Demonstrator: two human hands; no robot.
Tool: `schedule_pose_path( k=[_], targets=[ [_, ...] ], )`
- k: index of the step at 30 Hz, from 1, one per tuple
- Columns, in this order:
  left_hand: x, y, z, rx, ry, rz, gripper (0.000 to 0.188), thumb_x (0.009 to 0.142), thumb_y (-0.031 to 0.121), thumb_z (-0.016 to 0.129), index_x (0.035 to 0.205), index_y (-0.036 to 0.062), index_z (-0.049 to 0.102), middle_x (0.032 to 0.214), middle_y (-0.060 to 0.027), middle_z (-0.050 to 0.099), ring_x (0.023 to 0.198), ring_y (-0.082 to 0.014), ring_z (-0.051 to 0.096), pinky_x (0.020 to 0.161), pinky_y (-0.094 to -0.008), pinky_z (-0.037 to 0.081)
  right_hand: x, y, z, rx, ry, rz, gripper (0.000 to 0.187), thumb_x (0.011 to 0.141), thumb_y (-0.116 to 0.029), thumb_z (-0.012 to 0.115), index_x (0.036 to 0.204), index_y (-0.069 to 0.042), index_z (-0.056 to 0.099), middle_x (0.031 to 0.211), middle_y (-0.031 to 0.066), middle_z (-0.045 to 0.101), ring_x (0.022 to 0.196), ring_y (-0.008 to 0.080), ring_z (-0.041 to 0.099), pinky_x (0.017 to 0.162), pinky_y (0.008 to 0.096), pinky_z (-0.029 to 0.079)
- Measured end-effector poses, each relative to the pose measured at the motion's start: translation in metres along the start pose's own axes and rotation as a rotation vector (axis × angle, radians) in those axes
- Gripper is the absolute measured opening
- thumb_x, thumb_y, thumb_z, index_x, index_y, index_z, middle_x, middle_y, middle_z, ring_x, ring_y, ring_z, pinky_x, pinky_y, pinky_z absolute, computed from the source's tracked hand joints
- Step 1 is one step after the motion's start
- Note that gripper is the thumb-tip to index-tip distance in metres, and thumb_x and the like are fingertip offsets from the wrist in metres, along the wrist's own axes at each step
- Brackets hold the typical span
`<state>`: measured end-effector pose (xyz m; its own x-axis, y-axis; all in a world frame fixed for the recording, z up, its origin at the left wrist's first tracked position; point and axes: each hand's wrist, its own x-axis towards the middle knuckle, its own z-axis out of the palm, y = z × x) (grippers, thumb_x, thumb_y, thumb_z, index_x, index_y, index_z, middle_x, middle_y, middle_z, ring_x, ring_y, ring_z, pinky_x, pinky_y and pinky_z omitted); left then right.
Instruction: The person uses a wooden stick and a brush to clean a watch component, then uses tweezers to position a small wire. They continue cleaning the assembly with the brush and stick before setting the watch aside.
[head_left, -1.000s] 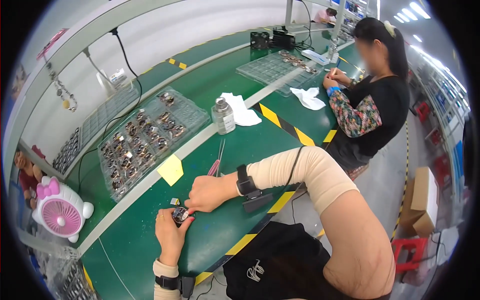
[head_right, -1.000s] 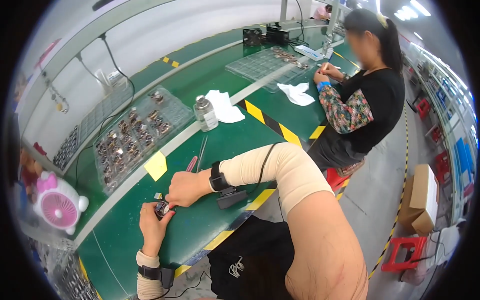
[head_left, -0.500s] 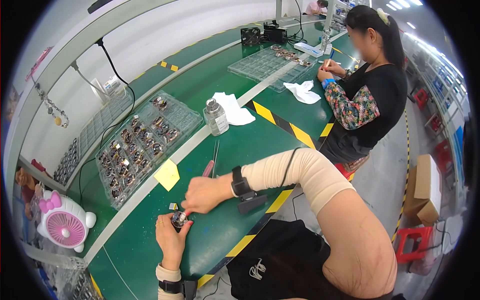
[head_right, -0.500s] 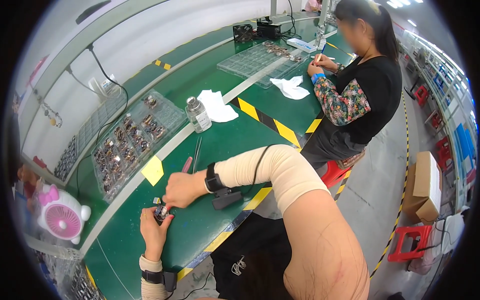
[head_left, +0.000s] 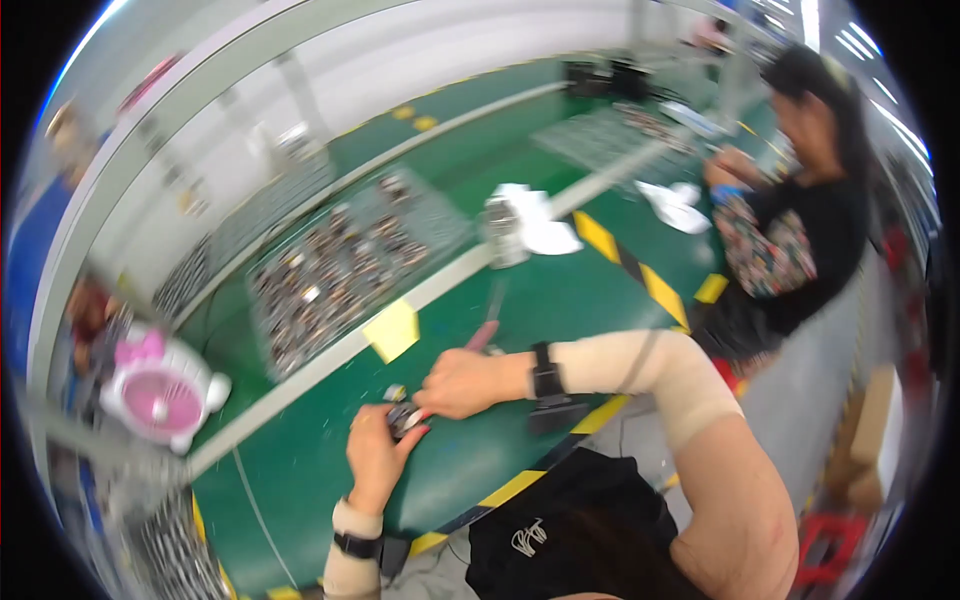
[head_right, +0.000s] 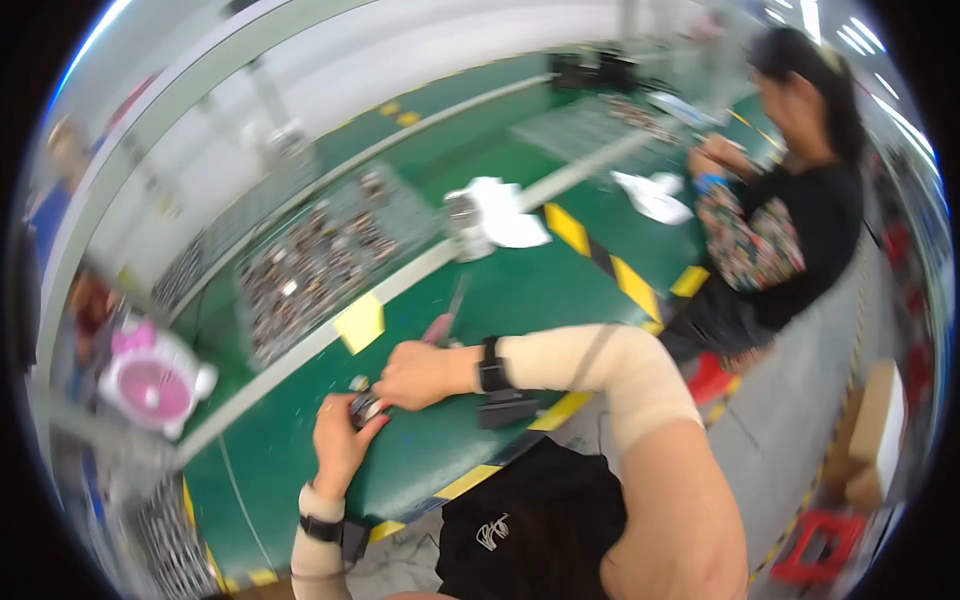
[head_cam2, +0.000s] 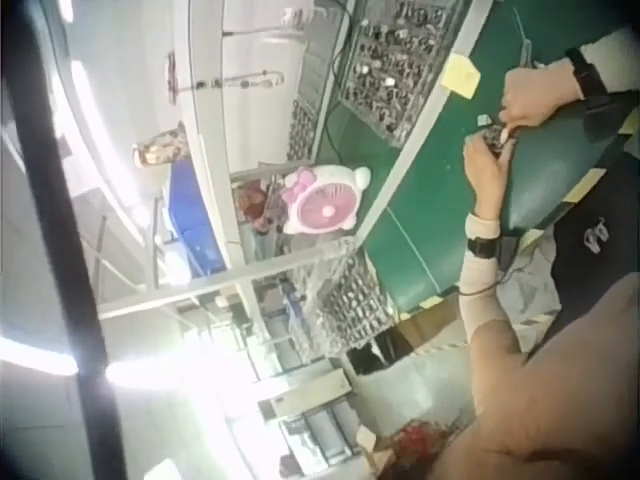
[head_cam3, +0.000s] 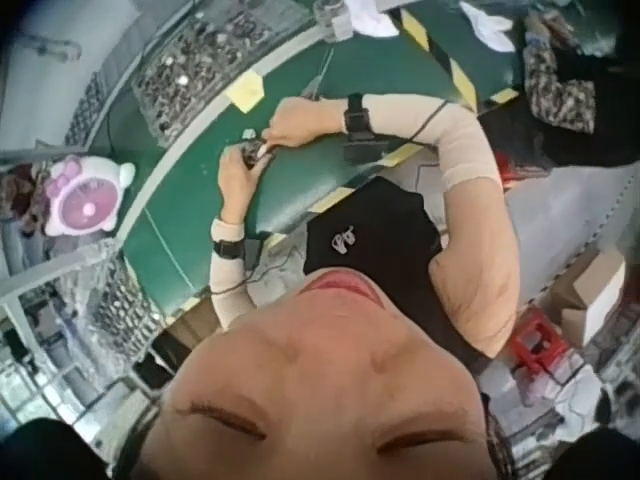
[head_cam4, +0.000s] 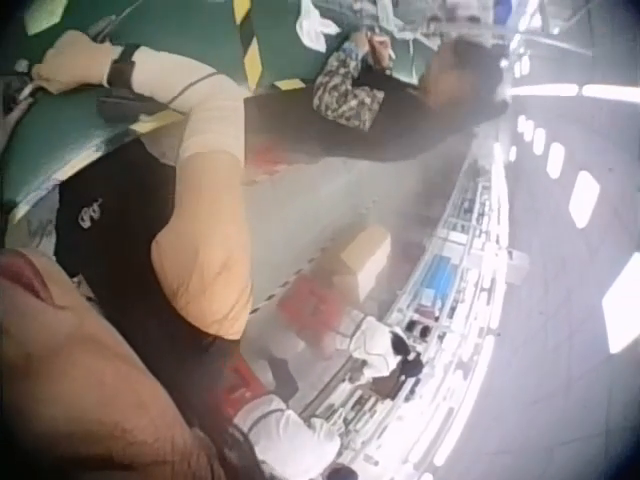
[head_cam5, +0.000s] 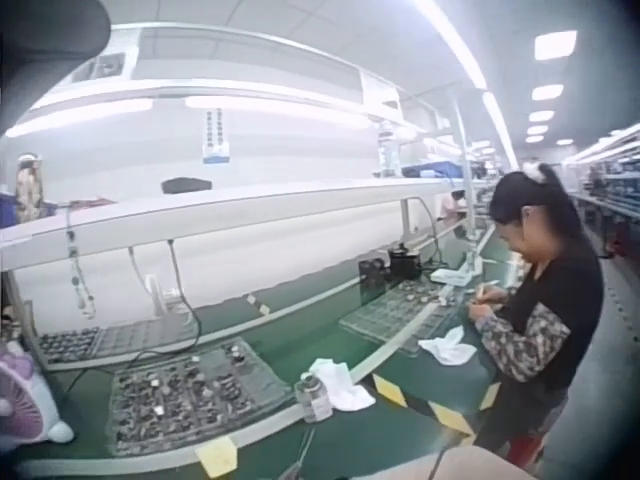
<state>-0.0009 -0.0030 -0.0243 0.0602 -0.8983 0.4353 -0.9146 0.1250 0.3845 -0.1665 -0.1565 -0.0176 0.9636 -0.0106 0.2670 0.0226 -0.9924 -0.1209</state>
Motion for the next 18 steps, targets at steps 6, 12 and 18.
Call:
schedule_pose_path(
  k=[6, 12, 18],
  targets=[
    [0.003, 0.001, 0.007, -0.027, -0.005, -0.027, 0.050, 0.069, 0.039, 0.084, 0.098, 0.0050, 0.062, 0.091, -0.0129, 0.062, 0.085, -0.0333, 0.062, 0.074, -0.0408, 0.050, -0.012, -0.005, -0.015, -0.060, -0.014, 0.010, 0.024, 0.091, -0.028, 0.058, 0.077, -0.010, 0.060, 0.062, 0.0089, 0.062, 0.058, 0.0281, 0.065, 0.052, 0.0416, 0.050],
    [-0.006, -0.002, 0.008, -0.022, 0.028, -0.042, 0.052, 0.071, 0.043, 0.082, 0.098, 0.0046, 0.059, 0.093, -0.0124, 0.058, 0.090, -0.0321, 0.060, 0.078, -0.0403, 0.050, -0.012, -0.020, -0.028, -0.060, 0.034, 0.031, 0.023, 0.089, -0.026, 0.064, 0.074, -0.010, 0.058, 0.065, 0.0079, 0.059, 0.061, 0.0278, 0.063, 0.053, 0.0398, 0.048],
    [-0.009, 0.001, 0.012, -0.036, 0.034, -0.043, 0.053, 0.070, 0.043, 0.082, 0.098, 0.0037, 0.059, 0.092, -0.0128, 0.056, 0.090, -0.0317, 0.059, 0.079, -0.0410, 0.049, -0.050, -0.009, -0.034, -0.152, 0.186, 0.266, 0.019, 0.084, -0.019, 0.070, 0.076, -0.006, 0.058, 0.070, 0.0080, 0.056, 0.064, 0.0288, 0.060, 0.055, 0.0413, 0.046]
  ],
)
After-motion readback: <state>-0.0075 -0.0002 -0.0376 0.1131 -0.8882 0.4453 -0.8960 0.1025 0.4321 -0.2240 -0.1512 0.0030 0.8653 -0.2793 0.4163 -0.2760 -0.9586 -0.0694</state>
